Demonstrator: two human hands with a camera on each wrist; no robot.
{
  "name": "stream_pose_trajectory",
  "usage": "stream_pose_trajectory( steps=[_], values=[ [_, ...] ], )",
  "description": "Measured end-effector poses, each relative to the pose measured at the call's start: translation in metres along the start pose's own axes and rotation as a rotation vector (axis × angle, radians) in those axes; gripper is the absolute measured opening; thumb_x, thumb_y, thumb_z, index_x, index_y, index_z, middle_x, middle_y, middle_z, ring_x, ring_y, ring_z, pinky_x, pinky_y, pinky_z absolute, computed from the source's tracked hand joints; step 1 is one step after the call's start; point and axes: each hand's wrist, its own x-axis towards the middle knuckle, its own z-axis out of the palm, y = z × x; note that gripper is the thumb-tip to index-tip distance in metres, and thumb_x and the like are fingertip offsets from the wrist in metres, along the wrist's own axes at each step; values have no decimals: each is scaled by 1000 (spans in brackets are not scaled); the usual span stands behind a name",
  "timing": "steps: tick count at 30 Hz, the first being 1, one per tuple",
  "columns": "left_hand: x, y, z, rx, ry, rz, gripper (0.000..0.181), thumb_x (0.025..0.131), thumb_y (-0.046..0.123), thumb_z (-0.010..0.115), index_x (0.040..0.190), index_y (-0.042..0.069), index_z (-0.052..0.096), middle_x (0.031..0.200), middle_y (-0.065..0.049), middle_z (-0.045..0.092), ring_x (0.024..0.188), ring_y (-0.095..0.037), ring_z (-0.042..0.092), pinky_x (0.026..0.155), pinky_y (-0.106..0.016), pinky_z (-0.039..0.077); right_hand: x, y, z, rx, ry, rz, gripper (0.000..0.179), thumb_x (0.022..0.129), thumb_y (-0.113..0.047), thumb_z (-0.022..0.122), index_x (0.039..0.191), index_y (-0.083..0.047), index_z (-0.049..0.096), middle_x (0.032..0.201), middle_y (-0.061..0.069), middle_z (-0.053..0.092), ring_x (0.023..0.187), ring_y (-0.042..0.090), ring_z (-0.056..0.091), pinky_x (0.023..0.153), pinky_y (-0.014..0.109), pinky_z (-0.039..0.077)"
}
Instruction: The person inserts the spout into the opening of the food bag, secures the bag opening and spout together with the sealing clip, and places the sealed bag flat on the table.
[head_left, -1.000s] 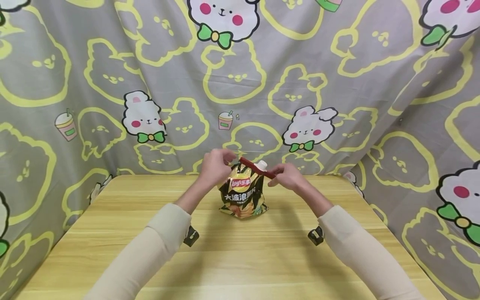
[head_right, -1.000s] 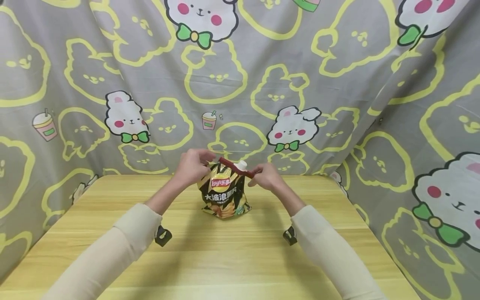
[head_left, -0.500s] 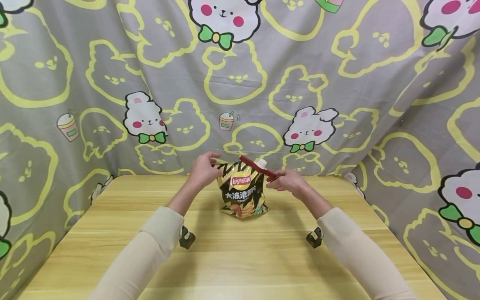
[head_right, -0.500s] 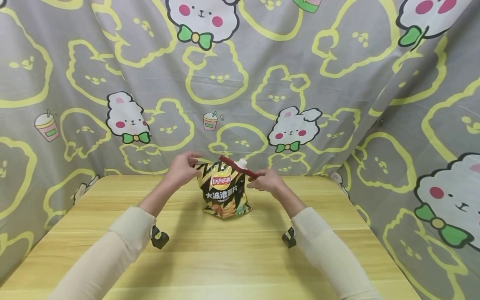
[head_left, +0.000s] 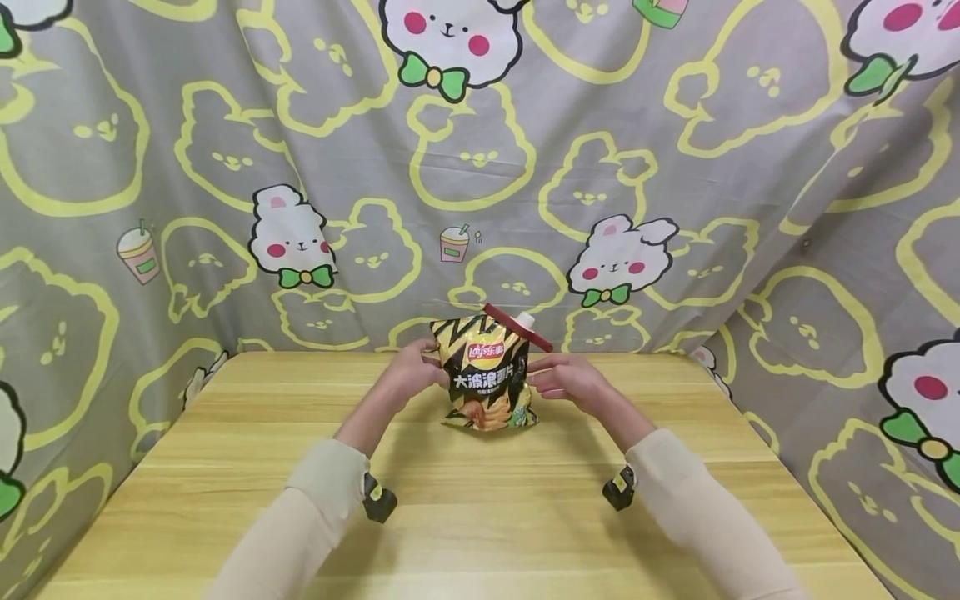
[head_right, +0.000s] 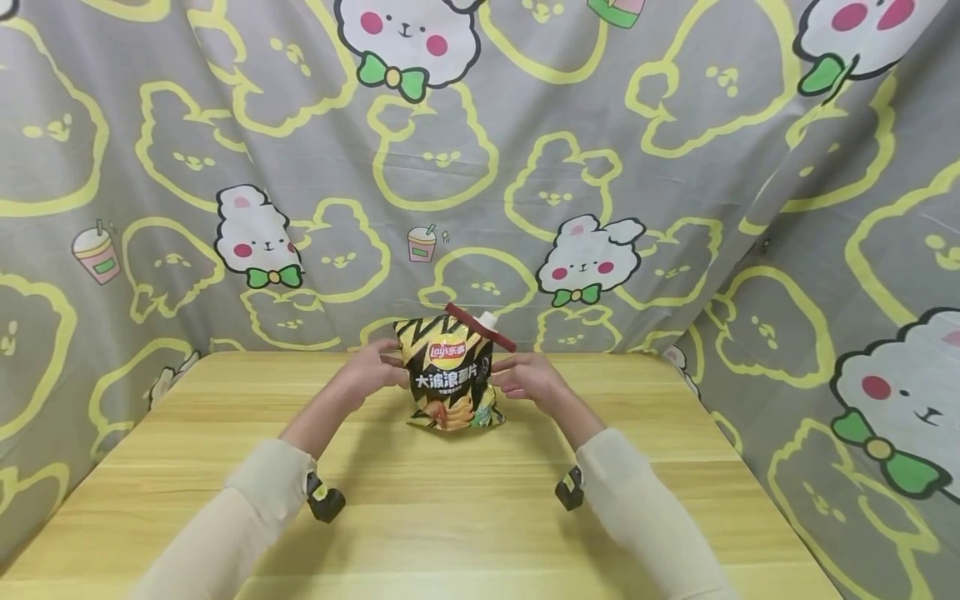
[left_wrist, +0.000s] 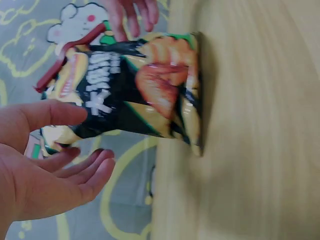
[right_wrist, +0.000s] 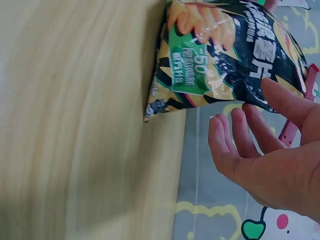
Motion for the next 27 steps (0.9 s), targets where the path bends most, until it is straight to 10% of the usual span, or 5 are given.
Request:
stream_pose_trajectory(
  steps=[12, 27],
  values=[
    [-1, -33, 22, 62, -27, 64, 54, 82, -3, 70, 134, -7, 56, 120, -24, 70, 110, -36, 68, 101, -48, 53, -2, 15, 22, -56, 142, -54, 40, 91, -6, 68, 127, 10, 63, 125, 28, 66, 110, 36, 70, 101, 50, 53],
    [-4, -47, 37, 276, 160, 186, 14, 88, 11, 74, 99, 6, 78, 97, -10, 78, 89, -24, 70, 83, -41, 56, -8, 30, 42, -345, 393, -257, 24, 91, -8, 69, 112, 3, 73, 97, 16, 78, 87, 29, 76, 75, 36, 61]
  ],
)
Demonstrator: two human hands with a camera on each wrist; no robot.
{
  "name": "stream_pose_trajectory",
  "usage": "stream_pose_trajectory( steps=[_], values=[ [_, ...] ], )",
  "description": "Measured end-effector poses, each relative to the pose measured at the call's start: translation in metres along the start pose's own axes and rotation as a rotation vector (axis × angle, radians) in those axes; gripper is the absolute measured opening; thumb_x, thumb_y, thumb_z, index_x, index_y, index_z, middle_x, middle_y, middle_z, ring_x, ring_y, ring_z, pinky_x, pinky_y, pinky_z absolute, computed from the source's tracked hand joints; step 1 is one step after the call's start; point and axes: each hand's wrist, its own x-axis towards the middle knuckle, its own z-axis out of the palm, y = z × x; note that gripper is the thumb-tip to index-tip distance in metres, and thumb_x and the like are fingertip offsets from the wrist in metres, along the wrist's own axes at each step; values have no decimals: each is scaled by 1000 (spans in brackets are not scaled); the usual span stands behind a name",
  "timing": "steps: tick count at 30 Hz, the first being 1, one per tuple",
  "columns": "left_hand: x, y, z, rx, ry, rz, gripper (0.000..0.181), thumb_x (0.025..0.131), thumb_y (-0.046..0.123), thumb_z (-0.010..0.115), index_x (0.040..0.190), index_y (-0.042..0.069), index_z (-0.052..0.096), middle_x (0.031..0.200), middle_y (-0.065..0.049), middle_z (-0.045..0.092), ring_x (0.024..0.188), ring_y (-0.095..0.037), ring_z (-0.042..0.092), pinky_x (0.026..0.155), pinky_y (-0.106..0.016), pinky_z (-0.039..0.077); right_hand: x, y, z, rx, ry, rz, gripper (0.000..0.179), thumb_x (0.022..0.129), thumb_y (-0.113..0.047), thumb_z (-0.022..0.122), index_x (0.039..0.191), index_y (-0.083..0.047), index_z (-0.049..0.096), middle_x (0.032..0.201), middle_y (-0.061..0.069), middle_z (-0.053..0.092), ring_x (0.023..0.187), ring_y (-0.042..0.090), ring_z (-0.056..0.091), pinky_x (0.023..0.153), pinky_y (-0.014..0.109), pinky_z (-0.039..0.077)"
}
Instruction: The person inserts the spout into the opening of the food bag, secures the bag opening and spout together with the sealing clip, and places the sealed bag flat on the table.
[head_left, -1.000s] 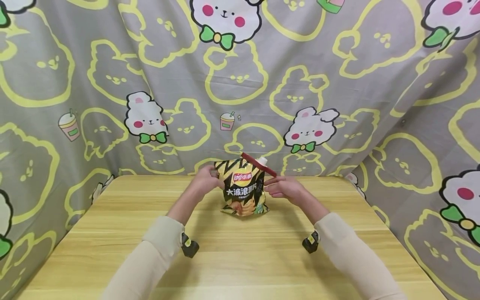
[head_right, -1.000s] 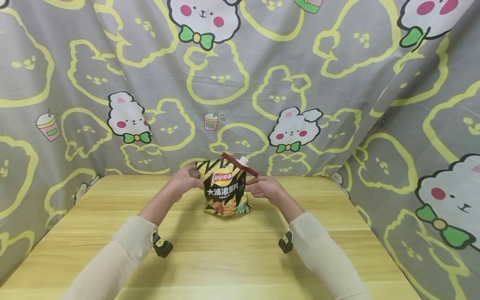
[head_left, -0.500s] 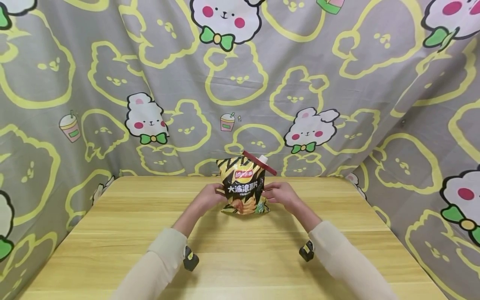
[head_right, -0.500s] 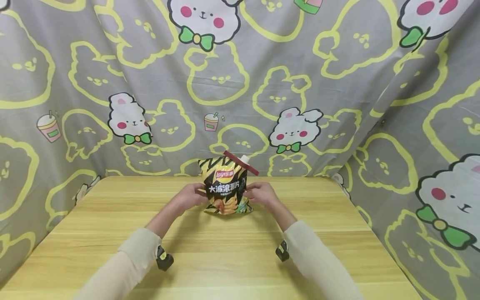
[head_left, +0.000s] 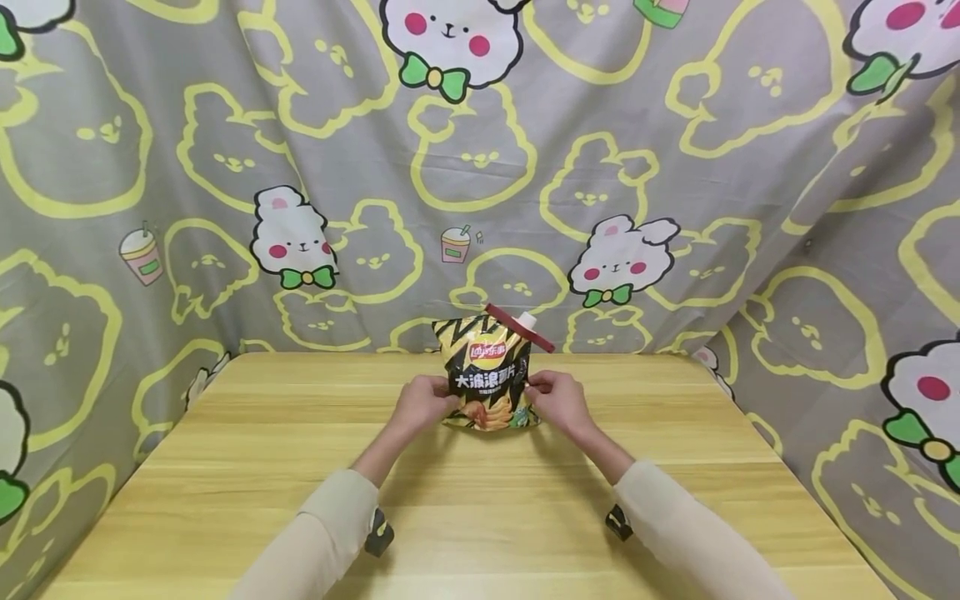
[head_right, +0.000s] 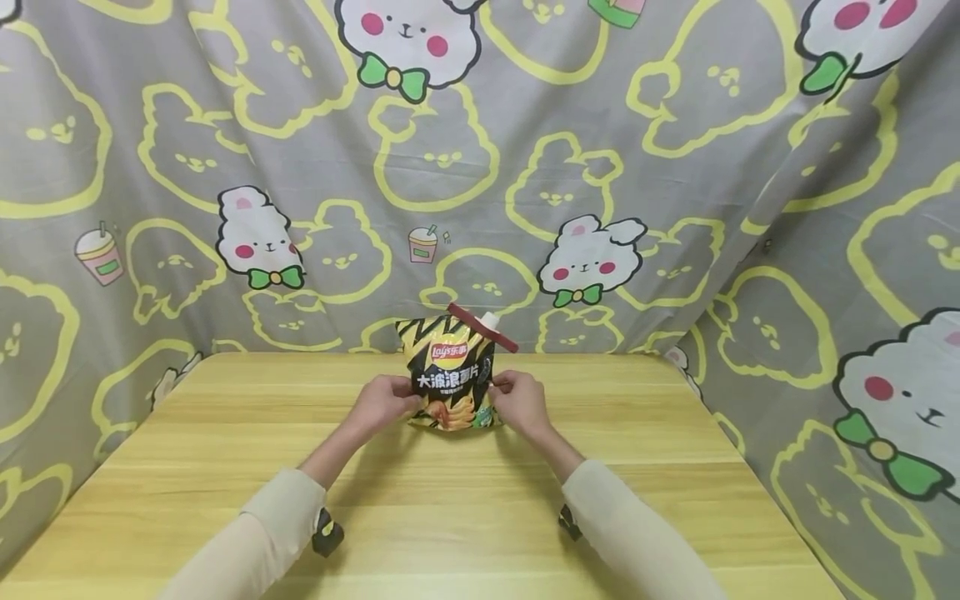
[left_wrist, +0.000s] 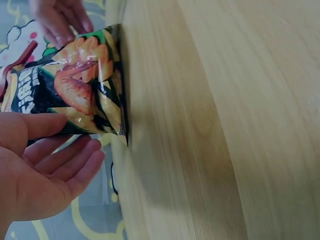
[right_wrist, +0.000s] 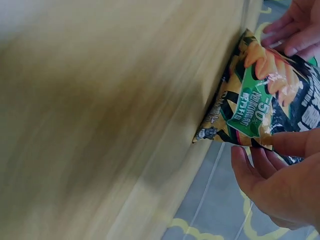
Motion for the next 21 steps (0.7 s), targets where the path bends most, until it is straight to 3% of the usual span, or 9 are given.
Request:
stream_pose_trajectory(
  steps=[7, 14, 21],
  values=[
    [0, -2, 0, 28, 34, 32, 11, 87, 10, 74, 95, 8, 80, 95, -9, 79, 88, -24, 71, 82, -42, 55, -3, 0, 7, -8, 38, -18, 24, 91, -9, 68, 112, 1, 74, 96, 13, 78, 85, 25, 76, 80, 40, 61],
    [-3, 1, -3, 12, 9, 11, 11, 86, 10, 73, 94, 6, 80, 92, -9, 79, 80, -22, 67, 75, -36, 53, -4, 1, 9, -19, 67, -31, 22, 91, -8, 69, 110, 1, 74, 94, 13, 78, 80, 22, 75, 78, 38, 61],
    [-4, 8, -7, -13, -4, 5, 12, 86, 7, 73, 96, 7, 80, 103, -12, 78, 94, -26, 71, 89, -46, 55, -9, -5, -1, -23, 44, -18, 23, 91, -10, 69, 110, 1, 75, 95, 14, 78, 84, 25, 75, 80, 41, 61]
  ],
)
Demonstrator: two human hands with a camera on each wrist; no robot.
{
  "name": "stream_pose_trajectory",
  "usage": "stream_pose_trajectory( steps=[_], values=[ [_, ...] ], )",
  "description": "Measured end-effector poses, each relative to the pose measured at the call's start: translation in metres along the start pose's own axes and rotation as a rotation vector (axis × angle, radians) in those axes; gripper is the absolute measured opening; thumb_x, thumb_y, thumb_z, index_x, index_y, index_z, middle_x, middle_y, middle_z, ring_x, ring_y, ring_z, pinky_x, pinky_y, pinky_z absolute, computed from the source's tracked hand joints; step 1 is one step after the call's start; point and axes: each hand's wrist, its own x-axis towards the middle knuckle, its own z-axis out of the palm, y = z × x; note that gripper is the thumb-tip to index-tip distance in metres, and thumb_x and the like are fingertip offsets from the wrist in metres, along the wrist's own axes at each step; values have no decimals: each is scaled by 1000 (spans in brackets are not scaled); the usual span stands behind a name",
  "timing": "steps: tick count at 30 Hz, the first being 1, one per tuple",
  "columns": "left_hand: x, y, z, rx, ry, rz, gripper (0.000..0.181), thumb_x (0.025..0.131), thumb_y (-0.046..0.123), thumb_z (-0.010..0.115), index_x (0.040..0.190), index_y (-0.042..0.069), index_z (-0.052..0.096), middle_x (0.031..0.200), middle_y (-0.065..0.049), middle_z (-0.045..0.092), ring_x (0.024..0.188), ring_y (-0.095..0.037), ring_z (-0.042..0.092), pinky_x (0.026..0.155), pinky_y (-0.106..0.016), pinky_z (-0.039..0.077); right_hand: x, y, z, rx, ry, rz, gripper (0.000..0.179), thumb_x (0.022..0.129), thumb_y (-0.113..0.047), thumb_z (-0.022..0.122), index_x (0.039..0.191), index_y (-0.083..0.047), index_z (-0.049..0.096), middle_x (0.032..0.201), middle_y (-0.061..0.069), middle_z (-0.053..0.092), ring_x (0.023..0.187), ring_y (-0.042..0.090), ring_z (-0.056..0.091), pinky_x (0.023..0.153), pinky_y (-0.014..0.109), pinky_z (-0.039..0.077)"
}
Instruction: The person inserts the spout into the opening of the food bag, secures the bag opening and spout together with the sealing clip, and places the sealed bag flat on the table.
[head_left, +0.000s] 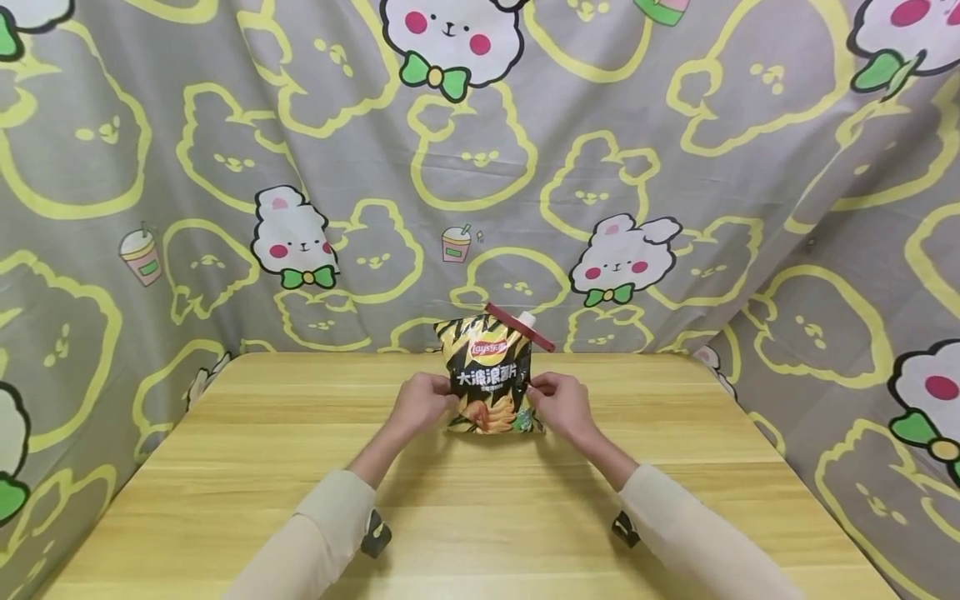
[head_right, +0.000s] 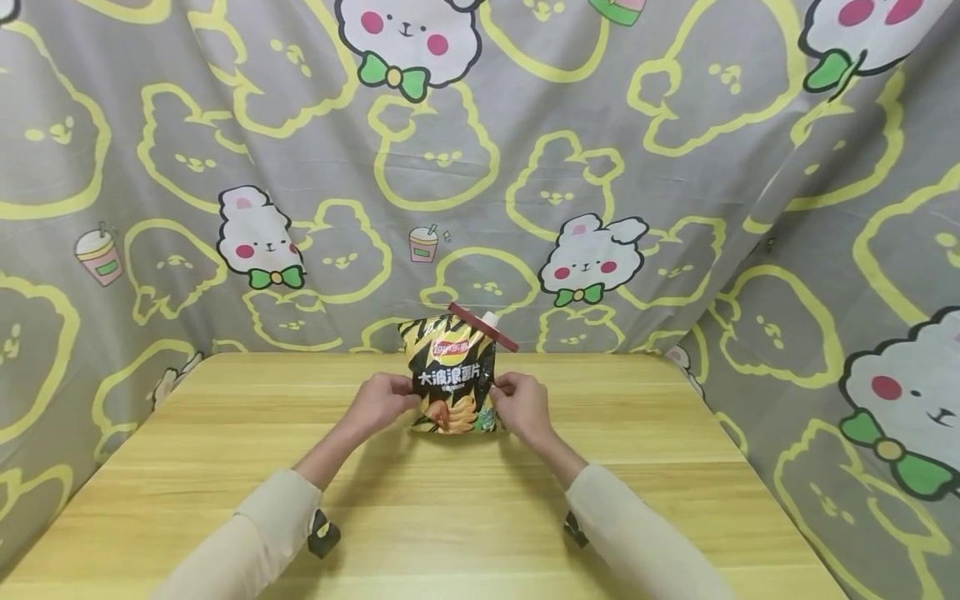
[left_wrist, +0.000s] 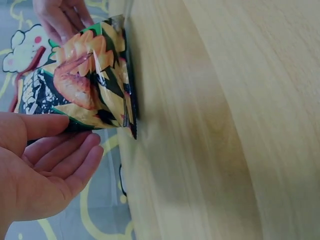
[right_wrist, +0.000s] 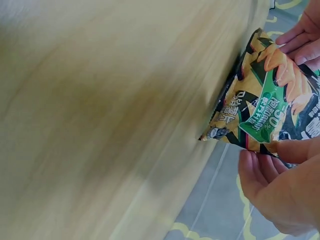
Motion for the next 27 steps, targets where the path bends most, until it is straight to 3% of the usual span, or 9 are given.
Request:
stream_pose_trajectory(
  steps=[6, 10, 17, 27],
  values=[
    [-1, 10, -6, 6, -35, -11, 11, 86, 10, 74, 94, 6, 79, 93, -7, 78, 83, -24, 70, 73, -34, 53, -3, -5, -13, 16, -61, 39, 21, 91, -9, 70, 108, 3, 74, 94, 17, 77, 81, 29, 74, 72, 36, 61],
    [-3, 15, -10, -77, -61, -47, 13, 88, 8, 72, 98, 1, 77, 90, -12, 78, 81, -31, 75, 66, -32, 58, -4, -10, -20, 107, -128, 107, 22, 93, -8, 67, 110, 5, 71, 96, 20, 75, 76, 29, 74, 72, 40, 63],
    [-5, 19, -13, -213, -118, -124, 18, 92, 5, 70, 105, -7, 72, 90, -20, 77, 82, -35, 76, 74, -41, 63, -7, -15, -27, 144, -186, 159, 23, 94, -6, 66, 112, 8, 70, 96, 20, 72, 67, 19, 70, 71, 44, 63],
    [-10, 16, -13, -256, -174, -182, 22, 92, 2, 69, 110, -10, 69, 92, -20, 76, 74, -30, 76, 74, -41, 63, -11, -14, -31, 186, -282, 230, 19, 93, -5, 67, 106, 9, 71, 85, 15, 71, 64, 19, 67, 66, 43, 63]
  ],
)
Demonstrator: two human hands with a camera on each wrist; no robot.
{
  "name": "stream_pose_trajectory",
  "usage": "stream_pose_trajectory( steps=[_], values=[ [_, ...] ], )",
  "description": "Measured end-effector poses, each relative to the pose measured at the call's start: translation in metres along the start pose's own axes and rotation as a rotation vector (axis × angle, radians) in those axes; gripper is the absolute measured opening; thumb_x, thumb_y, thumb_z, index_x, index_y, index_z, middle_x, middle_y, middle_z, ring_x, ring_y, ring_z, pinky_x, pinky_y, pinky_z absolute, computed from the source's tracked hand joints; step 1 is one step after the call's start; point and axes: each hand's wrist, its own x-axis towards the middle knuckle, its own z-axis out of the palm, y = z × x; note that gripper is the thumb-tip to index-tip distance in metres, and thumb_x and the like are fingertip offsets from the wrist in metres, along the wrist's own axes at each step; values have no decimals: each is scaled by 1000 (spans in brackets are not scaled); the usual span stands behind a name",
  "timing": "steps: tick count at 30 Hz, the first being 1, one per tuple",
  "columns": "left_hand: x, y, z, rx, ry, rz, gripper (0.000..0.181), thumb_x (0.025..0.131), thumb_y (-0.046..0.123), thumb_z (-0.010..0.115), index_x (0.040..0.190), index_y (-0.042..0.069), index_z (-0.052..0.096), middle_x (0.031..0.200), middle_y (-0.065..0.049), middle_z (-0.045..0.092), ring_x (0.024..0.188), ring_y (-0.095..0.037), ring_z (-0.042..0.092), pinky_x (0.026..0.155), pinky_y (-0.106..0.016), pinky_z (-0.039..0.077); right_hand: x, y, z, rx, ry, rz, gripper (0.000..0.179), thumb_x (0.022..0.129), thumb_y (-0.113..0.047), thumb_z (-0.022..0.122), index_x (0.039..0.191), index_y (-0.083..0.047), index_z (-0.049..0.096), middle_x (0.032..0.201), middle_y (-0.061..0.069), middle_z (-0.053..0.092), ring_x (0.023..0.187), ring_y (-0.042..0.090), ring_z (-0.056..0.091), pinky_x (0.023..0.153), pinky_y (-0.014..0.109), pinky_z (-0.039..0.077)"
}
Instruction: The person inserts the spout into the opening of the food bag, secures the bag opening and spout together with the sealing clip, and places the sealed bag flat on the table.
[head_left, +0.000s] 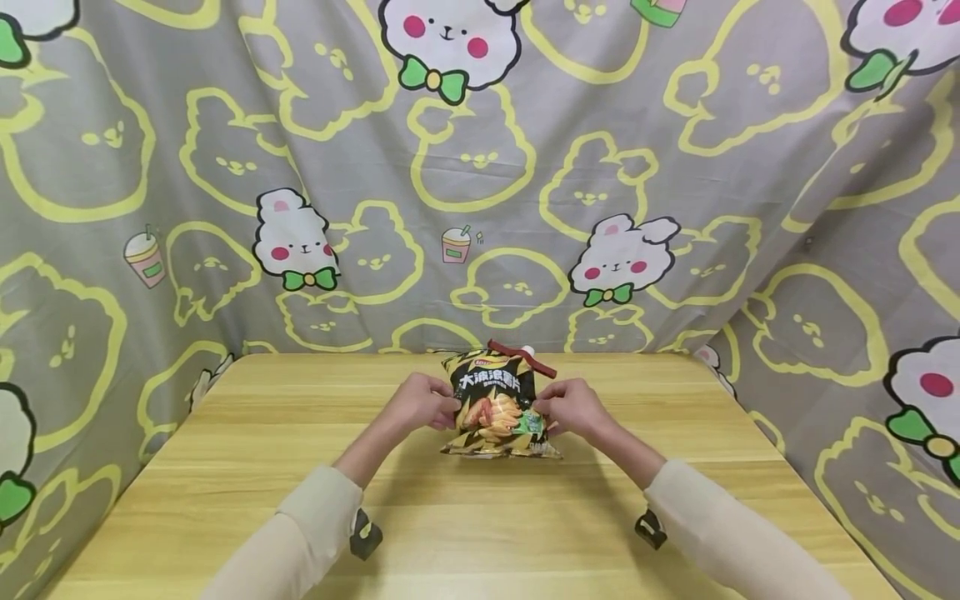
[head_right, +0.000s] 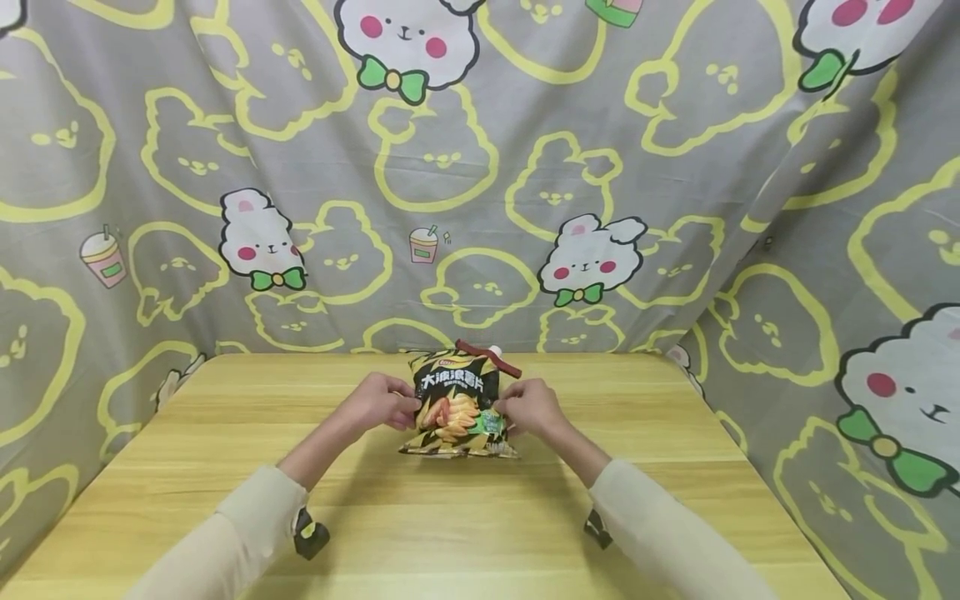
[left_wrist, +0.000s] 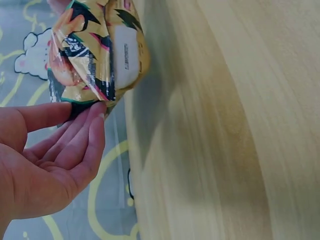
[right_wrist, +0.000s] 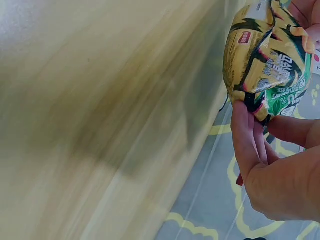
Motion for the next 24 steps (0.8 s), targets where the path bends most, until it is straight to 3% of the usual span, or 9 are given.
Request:
stream_pose_trajectory(
  steps=[6, 13, 19, 24],
  values=[
    [1, -7, 1, 0, -61, -8, 10, 92, 1, 67, 95, -7, 72, 82, -18, 73, 66, -24, 73, 74, -43, 63, 1, 8, 3, -10, -28, 49, 19, 93, -7, 66, 103, 8, 74, 83, 14, 69, 66, 19, 66, 65, 39, 63],
    [4, -12, 5, -20, -71, 5, 9, 91, 0, 67, 93, -7, 72, 80, -16, 72, 63, -21, 71, 72, -41, 63, 0, 18, 4, 2, -11, 65, 19, 92, -6, 65, 102, 7, 75, 104, 18, 72, 65, 21, 66, 64, 38, 63],
    [5, -16, 9, -15, -50, 5, 11, 91, 0, 67, 96, -9, 72, 84, -16, 73, 64, -20, 71, 69, -37, 63, 1, 23, 5, 10, -22, 90, 21, 92, -6, 65, 103, 9, 74, 82, 15, 68, 66, 22, 65, 68, 41, 63],
    [5, -17, 10, -14, -50, 13, 12, 93, 1, 66, 98, -9, 72, 86, -16, 74, 68, -23, 73, 70, -37, 63, 3, 26, 5, 16, -48, 91, 23, 92, -7, 65, 105, 10, 72, 77, 13, 65, 67, 22, 65, 67, 40, 63]
  ],
)
